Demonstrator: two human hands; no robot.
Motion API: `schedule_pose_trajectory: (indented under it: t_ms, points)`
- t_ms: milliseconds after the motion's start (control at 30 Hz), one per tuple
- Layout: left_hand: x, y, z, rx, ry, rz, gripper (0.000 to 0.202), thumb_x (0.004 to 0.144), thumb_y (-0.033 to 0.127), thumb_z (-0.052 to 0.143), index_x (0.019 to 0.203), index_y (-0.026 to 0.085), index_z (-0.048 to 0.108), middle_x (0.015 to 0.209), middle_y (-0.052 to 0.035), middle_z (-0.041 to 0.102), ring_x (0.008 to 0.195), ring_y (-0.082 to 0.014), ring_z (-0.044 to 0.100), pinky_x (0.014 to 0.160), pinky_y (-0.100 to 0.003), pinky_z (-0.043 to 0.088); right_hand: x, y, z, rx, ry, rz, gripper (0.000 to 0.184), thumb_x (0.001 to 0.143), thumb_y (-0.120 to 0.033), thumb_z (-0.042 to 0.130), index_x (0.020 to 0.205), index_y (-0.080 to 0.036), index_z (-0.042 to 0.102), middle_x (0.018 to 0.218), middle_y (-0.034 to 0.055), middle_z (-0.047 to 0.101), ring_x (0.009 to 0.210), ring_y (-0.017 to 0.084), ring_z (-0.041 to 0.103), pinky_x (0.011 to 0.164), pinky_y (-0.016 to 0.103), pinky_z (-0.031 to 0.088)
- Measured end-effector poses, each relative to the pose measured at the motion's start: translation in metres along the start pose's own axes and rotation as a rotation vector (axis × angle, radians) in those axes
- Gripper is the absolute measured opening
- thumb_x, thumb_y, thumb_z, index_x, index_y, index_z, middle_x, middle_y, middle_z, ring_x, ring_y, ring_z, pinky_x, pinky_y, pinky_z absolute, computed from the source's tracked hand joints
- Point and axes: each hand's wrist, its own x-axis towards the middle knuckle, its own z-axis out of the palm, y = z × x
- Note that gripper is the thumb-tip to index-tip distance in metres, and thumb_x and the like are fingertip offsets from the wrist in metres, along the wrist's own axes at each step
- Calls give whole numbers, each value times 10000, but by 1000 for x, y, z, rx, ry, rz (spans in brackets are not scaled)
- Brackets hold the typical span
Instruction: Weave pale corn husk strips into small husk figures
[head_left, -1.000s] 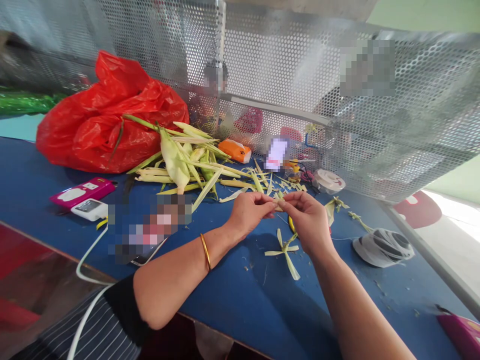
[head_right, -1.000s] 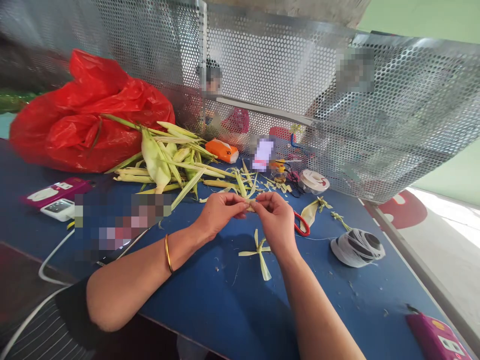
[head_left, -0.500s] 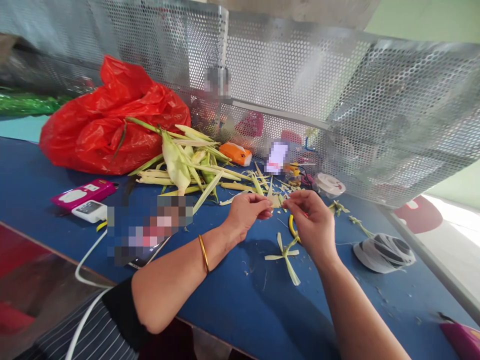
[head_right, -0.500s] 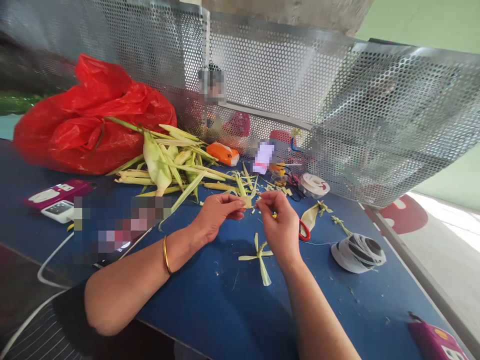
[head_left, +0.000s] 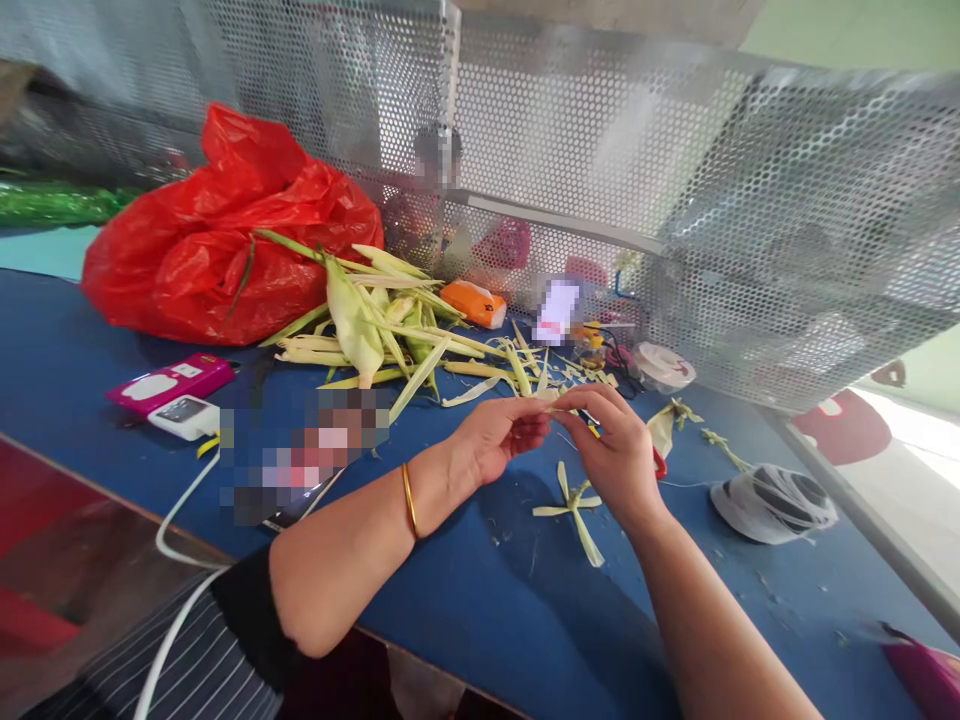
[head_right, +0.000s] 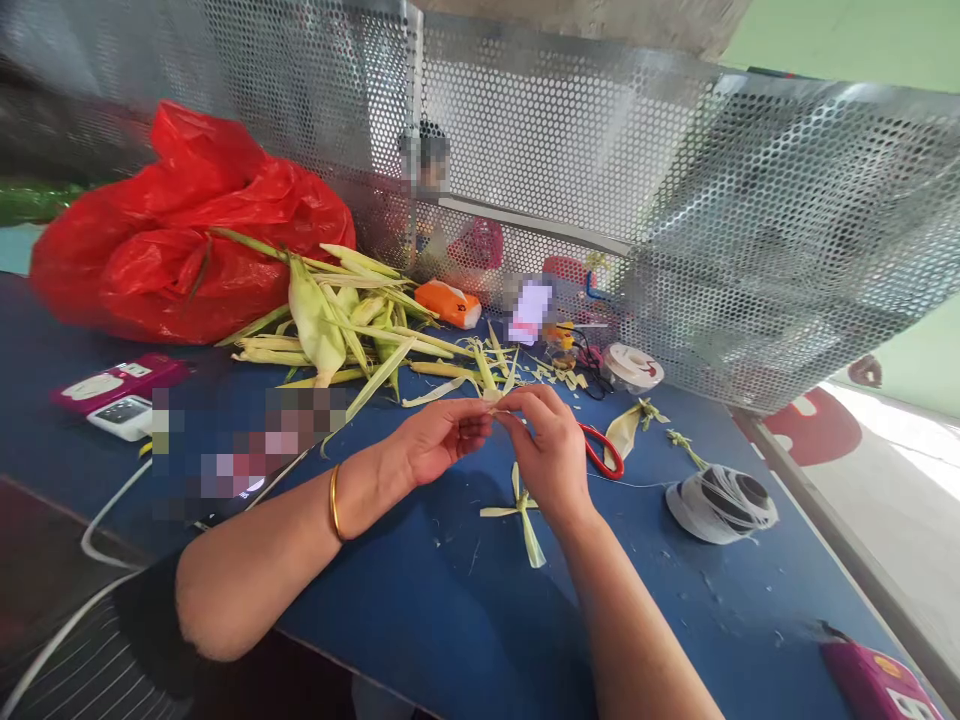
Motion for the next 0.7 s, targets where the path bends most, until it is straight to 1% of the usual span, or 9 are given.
schedule_pose_trajectory:
  t_ms: [167,333,433,533,633,700]
  points:
    - [0,3,1,-47,6,-75,134,842,91,627,714,96,664,572,-8,619,522,-60,578,522,-159,457,1,0,0,-20,10,-10,84,880,-176,628,872,-251,668,907,25,657,874,200,630,787,353,488]
    - [-1,1,0,-24,-11,-68,123,845,99,624,730,95,668,584,-2,620,525,-61,582,516,-167,450,0,0,0,-23,21,1,75,878,-193,633,847,-251,668,860,16,656,831,199,622,764,353,481]
    - [-2,-1,1,-5,-34,-2,40,810,89,660,787,116,679,652,0,654,583,-77,619,562,-188,475,-1,0,1,-19,33,14,91,877,-197,629,809,-248,663,834,12,653,805,197,619,755,355,474]
    - [-3,-3,2,12,-58,83,67,791,66,666,816,125,685,717,-19,692,649,-104,662,641,-221,507,-1,-2,1,-1,57,46,107,865,-189,624,788,-247,669,820,9,645,792,192,614,748,348,471]
    - [-3,-5,4,65,-27,170,47,788,81,673,782,122,694,691,-32,695,644,-115,665,680,-245,516,-1,-3,2,41,101,112,95,840,-189,636,771,-239,678,822,10,639,806,187,609,762,336,472]
    - [-3,-6,5,113,-1,241,34,780,109,691,753,125,703,667,-27,689,623,-110,653,682,-251,515,-1,-4,2,88,103,185,72,821,-209,653,758,-229,683,829,11,655,819,186,613,776,331,474]
